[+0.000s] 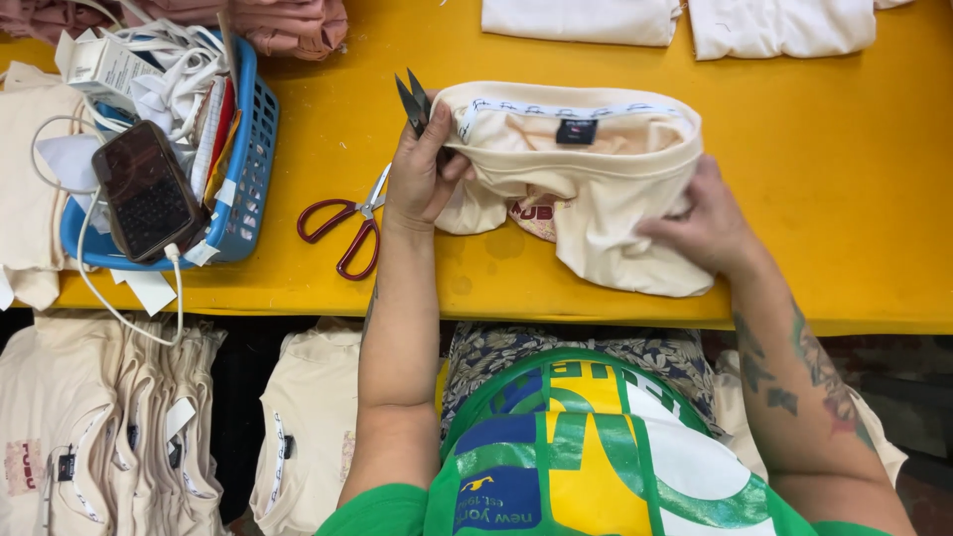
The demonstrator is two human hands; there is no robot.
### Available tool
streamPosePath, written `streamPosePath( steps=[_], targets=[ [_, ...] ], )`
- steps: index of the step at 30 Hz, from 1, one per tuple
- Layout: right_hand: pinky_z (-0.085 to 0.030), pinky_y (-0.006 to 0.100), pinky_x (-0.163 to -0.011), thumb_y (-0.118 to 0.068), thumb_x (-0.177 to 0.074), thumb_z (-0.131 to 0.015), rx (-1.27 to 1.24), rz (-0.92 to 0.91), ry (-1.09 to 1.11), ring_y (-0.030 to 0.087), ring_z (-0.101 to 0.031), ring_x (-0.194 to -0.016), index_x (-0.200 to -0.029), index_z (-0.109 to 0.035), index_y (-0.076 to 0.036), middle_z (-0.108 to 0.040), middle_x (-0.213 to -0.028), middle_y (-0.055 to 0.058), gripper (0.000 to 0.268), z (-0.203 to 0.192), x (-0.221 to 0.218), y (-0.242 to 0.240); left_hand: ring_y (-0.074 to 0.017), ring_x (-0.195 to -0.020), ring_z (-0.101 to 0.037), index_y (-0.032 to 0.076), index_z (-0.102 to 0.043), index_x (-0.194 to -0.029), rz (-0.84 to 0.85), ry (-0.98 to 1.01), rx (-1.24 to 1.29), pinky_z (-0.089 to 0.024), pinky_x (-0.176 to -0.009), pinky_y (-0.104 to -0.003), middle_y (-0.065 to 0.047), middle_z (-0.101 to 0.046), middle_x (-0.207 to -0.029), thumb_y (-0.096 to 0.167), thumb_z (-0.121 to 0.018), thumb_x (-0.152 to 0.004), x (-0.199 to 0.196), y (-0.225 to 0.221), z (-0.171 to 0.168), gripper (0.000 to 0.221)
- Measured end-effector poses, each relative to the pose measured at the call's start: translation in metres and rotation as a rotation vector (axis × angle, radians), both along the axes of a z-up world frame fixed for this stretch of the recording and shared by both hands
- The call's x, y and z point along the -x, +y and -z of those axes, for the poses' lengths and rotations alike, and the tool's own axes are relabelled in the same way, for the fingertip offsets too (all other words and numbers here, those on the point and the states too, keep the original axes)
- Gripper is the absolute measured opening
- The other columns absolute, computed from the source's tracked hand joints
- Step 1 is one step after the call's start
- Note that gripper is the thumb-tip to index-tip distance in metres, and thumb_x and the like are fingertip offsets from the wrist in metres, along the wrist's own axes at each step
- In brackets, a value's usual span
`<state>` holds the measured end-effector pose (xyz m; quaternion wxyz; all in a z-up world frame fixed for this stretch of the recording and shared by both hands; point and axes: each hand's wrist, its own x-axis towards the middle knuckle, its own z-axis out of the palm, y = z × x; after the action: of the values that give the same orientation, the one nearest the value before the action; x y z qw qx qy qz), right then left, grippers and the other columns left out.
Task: Trimming loose threads from t-shirts using scissors and stacking the finished garments.
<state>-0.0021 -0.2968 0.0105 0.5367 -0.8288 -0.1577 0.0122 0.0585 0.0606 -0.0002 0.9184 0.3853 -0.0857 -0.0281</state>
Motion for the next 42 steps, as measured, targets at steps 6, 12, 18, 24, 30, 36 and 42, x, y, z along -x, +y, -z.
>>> streamPosePath(
  steps=[6, 12, 18, 24, 30, 36, 42],
  targets=[
    [-0.046, 0.047, -0.074, -0.022, -0.105, -0.066, 0.261, 0.079, -0.257, 0.034, -0.057, -0.076, -0.095, -0.060, -0.003, -0.060, -0.082, 0.017, 0.022, 0.013, 0.033, -0.020, -0.0378, -0.088, -0.076, 0.008, -0.056, -0.123, 0.119, -0.059, 0.103, -0.067, -0.077, -0.052, -0.023, -0.074, -0.107, 0.028, -0.054, -0.107, 0.012, 0.014, 0.003, 0.025],
    [-0.043, 0.041, -0.094, -0.002, -0.132, -0.053, 0.324, 0.249, -0.565, 0.032, -0.054, -0.097, -0.118, -0.058, 0.011, -0.057, -0.105, 0.022, 0.020, -0.064, 0.021, -0.085, -0.0315, -0.145, -0.048, 0.010, -0.047, -0.146, -0.040, -0.413, -0.266, -0.042, -0.124, -0.051, -0.014, -0.053, -0.150, 0.020, -0.054, -0.115, 0.055, 0.016, -0.082, 0.033],
    [-0.047, 0.048, -0.099, 0.008, -0.131, -0.073, 0.546, 0.247, -0.823, 0.036, -0.064, -0.101, -0.135, -0.066, 0.015, -0.064, -0.123, 0.027, 0.011, -0.096, -0.029, -0.075, -0.0251, -0.141, -0.048, 0.014, -0.048, -0.146, -0.454, -0.754, -1.042, -0.040, -0.126, -0.040, -0.009, -0.051, -0.146, 0.022, -0.042, -0.118, 0.033, -0.006, -0.112, 0.030],
    [-0.051, 0.041, -0.090, 0.004, -0.113, -0.076, 0.414, -0.107, -0.670, 0.028, -0.066, -0.091, -0.124, -0.069, 0.008, -0.069, -0.118, 0.022, 0.013, -0.148, -0.014, 0.017, -0.0065, -0.060, -0.046, 0.016, -0.063, -0.116, -0.483, -0.193, -0.684, -0.040, -0.051, -0.022, 0.002, -0.060, -0.084, 0.033, -0.053, -0.104, -0.042, -0.025, -0.032, 0.023],
    [-0.049, 0.036, -0.079, -0.003, -0.106, -0.072, 0.310, -0.301, -0.623, 0.023, -0.063, -0.081, -0.121, -0.068, 0.001, -0.067, -0.096, 0.012, 0.017, -0.191, -0.017, 0.082, -0.0141, -0.081, -0.066, 0.010, -0.069, -0.104, -0.514, -0.155, -0.815, -0.054, -0.079, -0.028, -0.004, -0.073, -0.093, 0.031, -0.061, -0.099, -0.083, -0.067, 0.032, 0.023],
    [-0.047, 0.032, -0.069, 0.002, -0.102, -0.071, 0.144, -0.371, -0.586, 0.021, -0.060, -0.073, -0.105, -0.070, 0.005, -0.067, -0.085, 0.013, 0.004, -0.222, 0.003, 0.101, -0.0160, -0.082, -0.070, 0.014, -0.066, -0.092, -0.466, -0.229, -1.001, -0.053, -0.079, -0.030, -0.001, -0.075, -0.086, 0.036, -0.056, -0.099, -0.060, -0.074, 0.025, 0.025],
    [-0.044, 0.040, -0.073, -0.001, -0.110, -0.032, -0.307, -0.249, -0.593, 0.022, -0.032, -0.056, -0.090, -0.045, 0.006, -0.038, -0.063, 0.013, 0.025, -0.190, 0.007, 0.088, -0.0134, -0.078, -0.069, 0.015, -0.066, -0.091, -0.445, -0.178, -0.981, -0.052, -0.076, -0.028, 0.002, -0.074, -0.080, 0.040, -0.056, -0.098, -0.059, -0.075, 0.020, 0.027]
  ],
)
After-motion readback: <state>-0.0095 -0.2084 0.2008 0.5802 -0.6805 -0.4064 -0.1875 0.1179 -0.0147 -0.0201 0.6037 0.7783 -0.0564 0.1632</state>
